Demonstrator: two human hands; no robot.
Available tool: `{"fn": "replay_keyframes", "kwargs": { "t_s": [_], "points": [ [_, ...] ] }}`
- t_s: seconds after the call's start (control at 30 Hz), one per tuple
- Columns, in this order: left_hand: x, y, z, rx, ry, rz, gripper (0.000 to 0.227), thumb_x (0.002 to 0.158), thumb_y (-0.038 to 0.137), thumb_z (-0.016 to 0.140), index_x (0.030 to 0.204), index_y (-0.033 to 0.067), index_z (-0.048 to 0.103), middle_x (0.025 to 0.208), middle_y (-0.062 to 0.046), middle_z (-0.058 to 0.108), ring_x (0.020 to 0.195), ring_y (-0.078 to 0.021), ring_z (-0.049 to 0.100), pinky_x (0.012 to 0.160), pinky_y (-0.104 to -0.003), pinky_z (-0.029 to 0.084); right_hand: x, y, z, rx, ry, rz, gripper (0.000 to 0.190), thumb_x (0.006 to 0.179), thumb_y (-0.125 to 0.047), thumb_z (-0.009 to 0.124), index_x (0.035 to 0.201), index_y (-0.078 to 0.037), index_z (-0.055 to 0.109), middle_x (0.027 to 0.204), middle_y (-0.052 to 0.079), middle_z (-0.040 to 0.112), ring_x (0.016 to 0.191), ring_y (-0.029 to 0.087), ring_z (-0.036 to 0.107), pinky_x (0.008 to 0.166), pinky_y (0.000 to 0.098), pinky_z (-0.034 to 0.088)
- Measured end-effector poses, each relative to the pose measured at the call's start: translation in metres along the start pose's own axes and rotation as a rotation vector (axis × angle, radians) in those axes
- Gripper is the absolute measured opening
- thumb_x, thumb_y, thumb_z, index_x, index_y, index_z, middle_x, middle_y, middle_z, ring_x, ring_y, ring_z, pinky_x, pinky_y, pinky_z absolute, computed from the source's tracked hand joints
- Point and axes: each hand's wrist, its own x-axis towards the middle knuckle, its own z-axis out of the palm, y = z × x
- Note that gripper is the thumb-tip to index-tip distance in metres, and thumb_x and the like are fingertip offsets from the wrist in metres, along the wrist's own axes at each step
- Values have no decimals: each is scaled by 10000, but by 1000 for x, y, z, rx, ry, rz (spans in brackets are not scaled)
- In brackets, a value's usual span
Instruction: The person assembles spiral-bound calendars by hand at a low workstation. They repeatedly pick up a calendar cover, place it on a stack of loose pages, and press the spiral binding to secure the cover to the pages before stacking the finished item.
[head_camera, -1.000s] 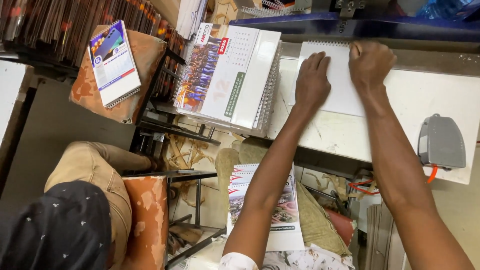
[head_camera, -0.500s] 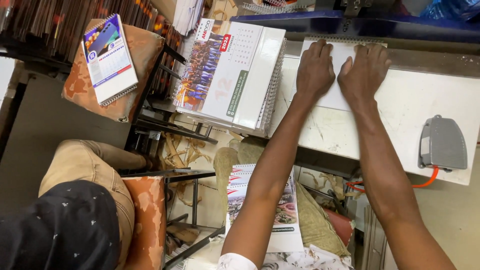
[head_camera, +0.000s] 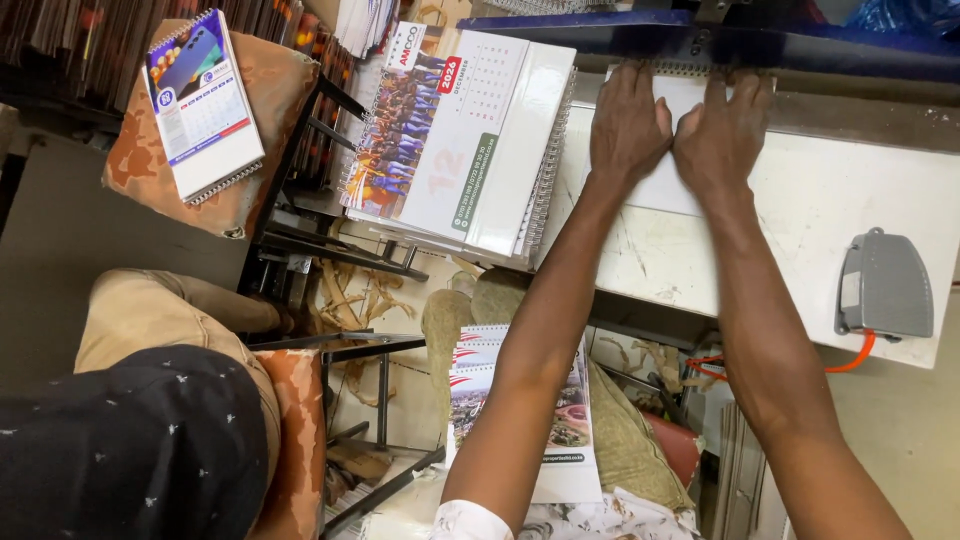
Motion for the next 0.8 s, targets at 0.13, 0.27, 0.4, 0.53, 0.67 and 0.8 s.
{"fn": "replay_keyframes", "kwargs": {
  "t_s": [0.13, 0.27, 0.4, 0.53, 0.67, 0.8],
  "points": [
    [-8, -12, 4, 12, -49, 19, 505, 943, 285, 559, 1358, -1, 528, 1365, -185, 575, 1317, -335, 537, 1195, -486, 424, -2, -3, -4, 64, -10, -9, 400, 972, -36, 600, 1325, 148, 644, 1156, 377, 543, 1192, 593, 450, 1113, 640, 311],
    [-44, -5, -47, 67, -350, 41, 558, 999, 288, 597, 1487, 52, 465, 1621, -197, 387, 1517, -369, 365, 1247, -507, 315, 4, -3, -8, 62, -26, -23, 417, 999, -40, 630, 1376, 139, 608, 1263, 385, 524, 1253, 549, 422, 1164, 585, 254],
    [-96, 1, -81, -11, -392, 102, 759, 786, 288, 902, 1443, 119, 562, 1588, -245, 434, 1477, -450, 420, 1186, -543, 415, 7, -15, -27, 135, -116, 47, 464, 998, -26, 619, 1438, 101, 546, 1317, 380, 462, 1293, 551, 333, 1131, 620, 276],
    [-92, -7, -67, 37, -215, 187, 548, 774, 262, 888, 1252, 115, 664, 1420, -267, 600, 1327, -436, 578, 974, -531, 530, -1, -9, -24, 89, -78, -8, 426, 1059, -97, 643, 1402, 150, 589, 1323, 390, 480, 1289, 552, 347, 1136, 607, 259],
    [-102, -7, -73, 98, -94, 299, 430, 867, 285, 798, 1232, 118, 644, 1319, -161, 644, 1205, -358, 611, 905, -475, 525, -14, -12, -53, 255, -418, 90, 592, 1084, -271, 434, 1564, 73, 396, 1631, 311, 253, 1487, 486, 116, 1193, 590, 101],
    [-108, -8, -75, 133, -79, 325, 398, 916, 311, 747, 1252, 130, 634, 1297, -119, 654, 1207, -333, 597, 944, -445, 515, -54, -11, -88, 357, -524, -29, 632, 1045, -341, 485, 1543, 43, 425, 1658, 300, 271, 1544, 459, 176, 1230, 559, 123]
  ]
}}
